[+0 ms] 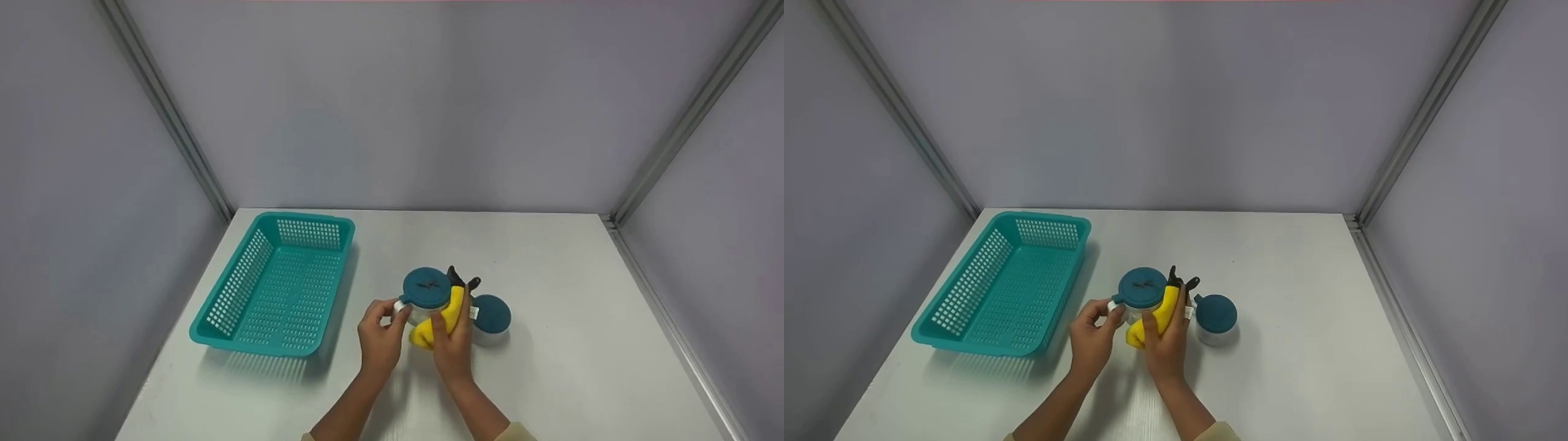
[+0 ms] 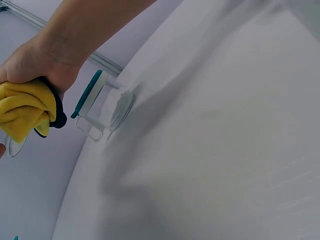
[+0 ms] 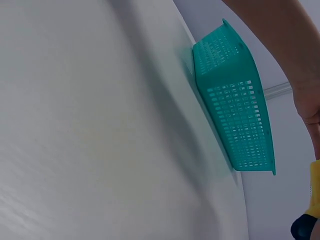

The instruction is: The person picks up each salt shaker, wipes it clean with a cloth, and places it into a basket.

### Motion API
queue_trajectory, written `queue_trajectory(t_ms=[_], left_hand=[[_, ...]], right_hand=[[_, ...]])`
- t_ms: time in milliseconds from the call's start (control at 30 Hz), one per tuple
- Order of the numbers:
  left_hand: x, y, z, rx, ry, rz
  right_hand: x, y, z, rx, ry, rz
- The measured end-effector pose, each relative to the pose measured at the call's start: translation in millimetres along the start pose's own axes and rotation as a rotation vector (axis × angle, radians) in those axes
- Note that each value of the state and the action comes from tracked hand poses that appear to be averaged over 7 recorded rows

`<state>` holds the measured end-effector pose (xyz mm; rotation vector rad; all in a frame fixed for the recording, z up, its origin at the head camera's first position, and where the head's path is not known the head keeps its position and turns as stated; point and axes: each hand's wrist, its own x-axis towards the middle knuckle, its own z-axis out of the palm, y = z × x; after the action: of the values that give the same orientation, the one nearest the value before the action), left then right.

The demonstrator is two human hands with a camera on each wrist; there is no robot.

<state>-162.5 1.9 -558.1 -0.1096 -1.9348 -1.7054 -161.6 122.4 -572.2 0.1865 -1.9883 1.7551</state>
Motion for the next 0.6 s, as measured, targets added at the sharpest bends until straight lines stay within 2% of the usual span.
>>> queue_trajectory(t_ms=[167, 333, 600], left_hand=[[-6.2, 5.7, 6.3, 0.023, 0.026, 0.032], [-7.9, 10.3, 8.6, 0.03, 0.05, 0.048], [-5.4, -22.8, 11.1, 0.041, 0.036, 0.015]], right_hand=[[-5, -6, 2, -0.005, 0.037, 0.038], [-7, -8, 3, -0.021, 0.038, 0.079], [-4, 26, 5, 0.031, 0.042, 0.082]])
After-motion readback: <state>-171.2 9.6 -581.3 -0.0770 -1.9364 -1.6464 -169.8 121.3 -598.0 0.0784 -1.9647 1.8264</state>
